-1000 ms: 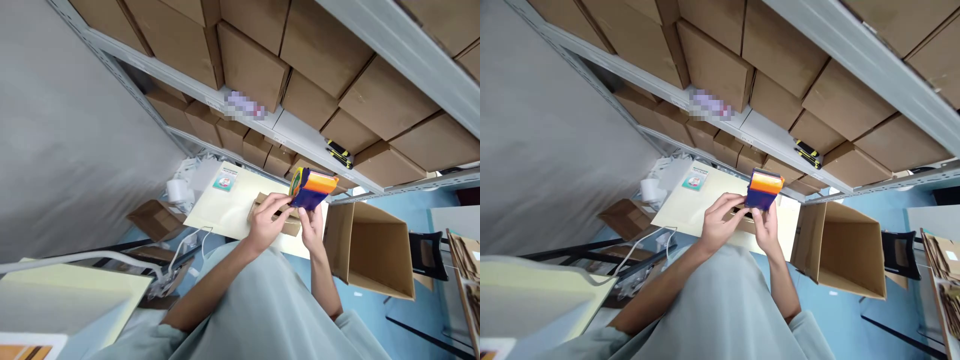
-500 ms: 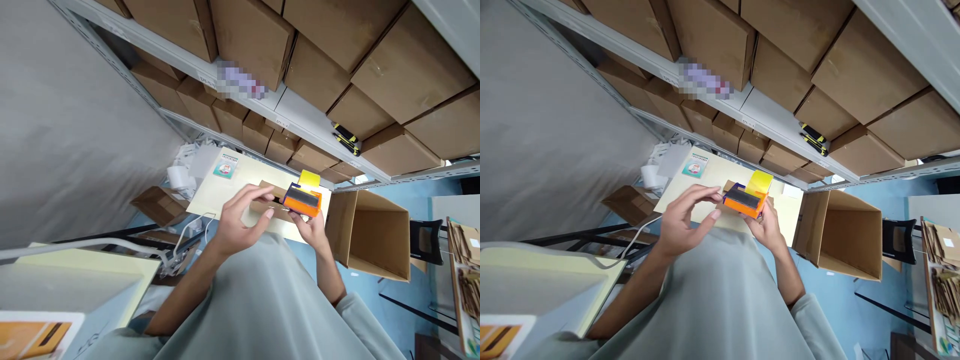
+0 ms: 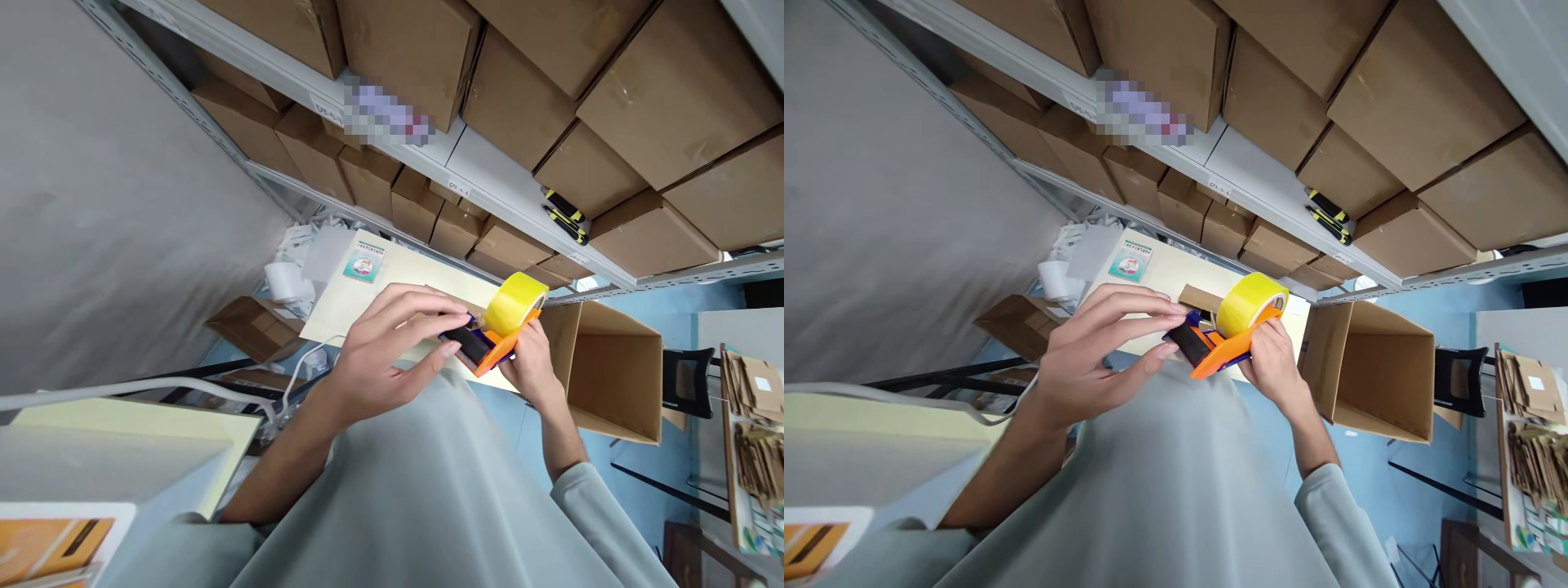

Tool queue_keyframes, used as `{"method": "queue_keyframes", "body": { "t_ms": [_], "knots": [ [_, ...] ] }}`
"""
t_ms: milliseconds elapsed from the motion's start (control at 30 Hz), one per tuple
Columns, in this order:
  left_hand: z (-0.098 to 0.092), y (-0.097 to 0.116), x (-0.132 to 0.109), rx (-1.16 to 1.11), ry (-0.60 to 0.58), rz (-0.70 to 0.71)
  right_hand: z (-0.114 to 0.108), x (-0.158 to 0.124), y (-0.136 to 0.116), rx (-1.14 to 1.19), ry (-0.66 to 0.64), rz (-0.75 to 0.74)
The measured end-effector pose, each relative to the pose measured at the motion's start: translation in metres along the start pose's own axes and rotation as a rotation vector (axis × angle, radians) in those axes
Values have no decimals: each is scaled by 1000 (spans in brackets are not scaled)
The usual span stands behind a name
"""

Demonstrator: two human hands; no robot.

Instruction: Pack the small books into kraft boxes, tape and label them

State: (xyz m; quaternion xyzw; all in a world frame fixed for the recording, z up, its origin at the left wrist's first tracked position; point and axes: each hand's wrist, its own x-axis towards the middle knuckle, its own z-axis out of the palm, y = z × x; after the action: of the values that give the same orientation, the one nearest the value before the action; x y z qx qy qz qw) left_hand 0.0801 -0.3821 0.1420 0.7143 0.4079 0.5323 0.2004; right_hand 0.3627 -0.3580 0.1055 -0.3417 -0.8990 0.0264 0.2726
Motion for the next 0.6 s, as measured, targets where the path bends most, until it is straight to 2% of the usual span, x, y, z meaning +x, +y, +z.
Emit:
{"method": "queue_keyframes", "body": {
  "t_ms": [167,300,433,600],
  "knots": [
    [-2,5,2,-24,-89,29,-13,-4,-1,-65,-61,1],
    [-3,9,5,-50,-104,1,-20,-6,-2,-139,-58,-8],
    [1,10,11,-107,-179,-108,-24,-9,-3,-165,-57,-25],
    [10,9,16,-244,-276,-239,-23,-12,-5,-180,-101,34]
  ]
}}
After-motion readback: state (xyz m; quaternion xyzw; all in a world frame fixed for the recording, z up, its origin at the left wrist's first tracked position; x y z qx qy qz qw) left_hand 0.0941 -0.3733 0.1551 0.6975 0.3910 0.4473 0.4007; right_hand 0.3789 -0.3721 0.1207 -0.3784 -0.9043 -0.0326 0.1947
